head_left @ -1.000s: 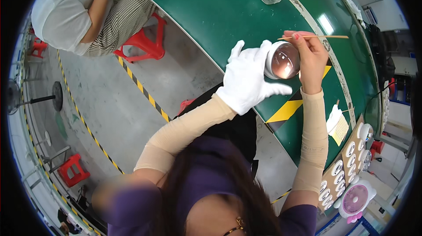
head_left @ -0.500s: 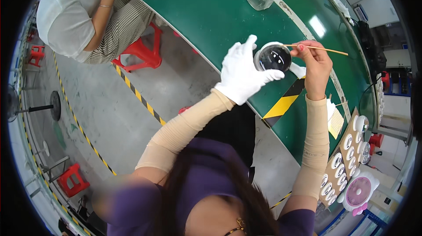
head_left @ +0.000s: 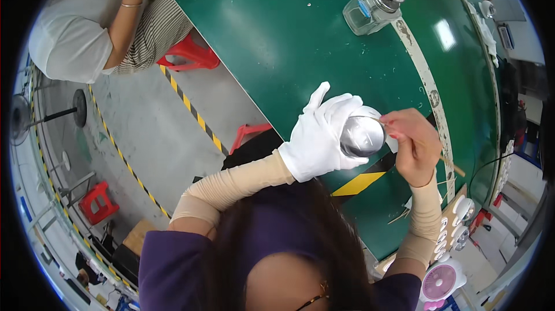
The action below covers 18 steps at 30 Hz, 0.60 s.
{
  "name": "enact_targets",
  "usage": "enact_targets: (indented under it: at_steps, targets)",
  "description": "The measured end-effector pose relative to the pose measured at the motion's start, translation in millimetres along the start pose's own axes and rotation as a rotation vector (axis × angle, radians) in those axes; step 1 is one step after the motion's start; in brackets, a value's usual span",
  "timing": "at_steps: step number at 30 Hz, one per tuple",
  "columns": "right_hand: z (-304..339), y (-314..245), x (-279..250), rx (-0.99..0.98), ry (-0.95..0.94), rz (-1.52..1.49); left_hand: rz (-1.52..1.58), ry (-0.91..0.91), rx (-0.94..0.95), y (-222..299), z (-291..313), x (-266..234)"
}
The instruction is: Cleaning and inspecting optical lenses at a factory workstation using a swab and a gloved hand.
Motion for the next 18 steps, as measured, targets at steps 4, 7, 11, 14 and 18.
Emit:
enact_targets:
  at_steps: [4,7,11,14,18]
  targets:
    - [-8,13,20,-0.128,0.041,0.095,0.121,-0.028,-0.049,4,-11,2]
    - [-4,14,6,-0.043,0.045,0.011,0.131,-0.020,-0.081,2,-11,5]
    - [8,8,-8,0.019,0.042,0.010,0.196,-0.119,-0.075,-1,-15,1]
    - [6,6,-10,-0.033,0.018,-0.001,0.264,-0.123,-0.006,-4,-16,-1]
    - [6,5,-13,-0.068,-0.067,-0.009,0.286,-0.187,-0.013,-4,-19,-4]
Point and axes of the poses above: each hand's wrist, its own z-axis away from the middle knuckle, its own x-axis out of the palm, y = z × x, the point moved 1 cm from there along -z, towards the middle knuckle, and after that the axes turned 4 degrees about -y, right-handed, at the moved point
